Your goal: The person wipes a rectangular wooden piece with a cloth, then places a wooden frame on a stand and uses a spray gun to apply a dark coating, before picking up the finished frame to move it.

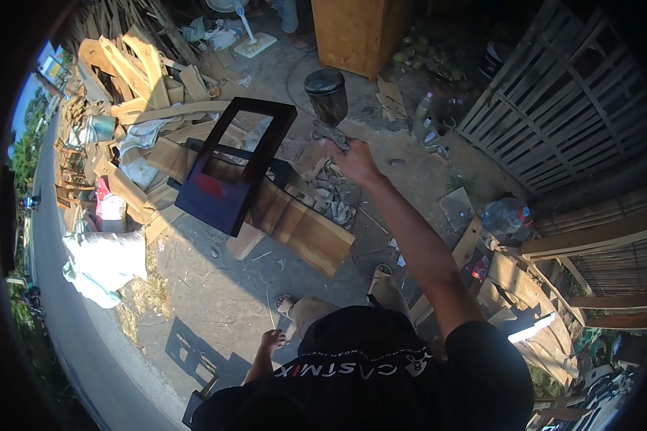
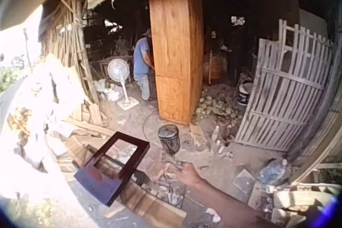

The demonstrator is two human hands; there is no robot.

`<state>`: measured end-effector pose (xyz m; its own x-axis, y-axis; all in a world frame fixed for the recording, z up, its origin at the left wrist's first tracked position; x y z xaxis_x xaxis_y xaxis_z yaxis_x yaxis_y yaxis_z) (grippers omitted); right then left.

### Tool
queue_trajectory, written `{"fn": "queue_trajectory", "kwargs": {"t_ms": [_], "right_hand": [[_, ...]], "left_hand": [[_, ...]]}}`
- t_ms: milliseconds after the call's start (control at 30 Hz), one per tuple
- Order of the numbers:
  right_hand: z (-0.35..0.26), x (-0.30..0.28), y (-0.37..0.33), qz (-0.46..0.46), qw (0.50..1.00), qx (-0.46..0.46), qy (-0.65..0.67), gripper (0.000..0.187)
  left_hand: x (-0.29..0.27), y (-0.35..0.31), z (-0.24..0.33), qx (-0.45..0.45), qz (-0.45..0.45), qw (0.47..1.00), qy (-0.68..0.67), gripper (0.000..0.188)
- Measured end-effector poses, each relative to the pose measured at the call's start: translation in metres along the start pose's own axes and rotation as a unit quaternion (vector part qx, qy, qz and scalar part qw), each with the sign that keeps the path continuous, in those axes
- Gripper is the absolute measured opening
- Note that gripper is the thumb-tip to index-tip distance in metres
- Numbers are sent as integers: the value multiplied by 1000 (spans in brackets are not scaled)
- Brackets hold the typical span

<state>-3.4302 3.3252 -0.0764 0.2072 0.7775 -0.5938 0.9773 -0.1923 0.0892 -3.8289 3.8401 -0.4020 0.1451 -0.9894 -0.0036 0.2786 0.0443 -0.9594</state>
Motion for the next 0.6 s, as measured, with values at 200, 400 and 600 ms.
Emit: {"fn": "queue_trajectory", "kwargs": {"t_ms": [200,400,600], "right_hand": [[21,-77,-68,-127,983,70,110,32],[13,-106,-29,-97,974,-4,204,40],[-23,-109,58,-215,938,-2,272,41]], "left_hand": [[204,-27,47,215,-148,934,245,37],[431,-158,208,531,-205,788,236,32],[582,-126,289,563,-227,765,214,26]]}}
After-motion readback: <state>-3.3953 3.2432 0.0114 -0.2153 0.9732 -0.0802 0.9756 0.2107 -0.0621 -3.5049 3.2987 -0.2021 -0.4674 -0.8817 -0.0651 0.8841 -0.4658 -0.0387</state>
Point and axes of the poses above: each hand's wrist, its own y-axis towards the middle knuckle, its own x-axis out of the palm, z = x × y, the point moved 2 cm from there along y, towards the middle knuckle, and after that the axes turned 10 degrees about -y, right-handed, at the moved point
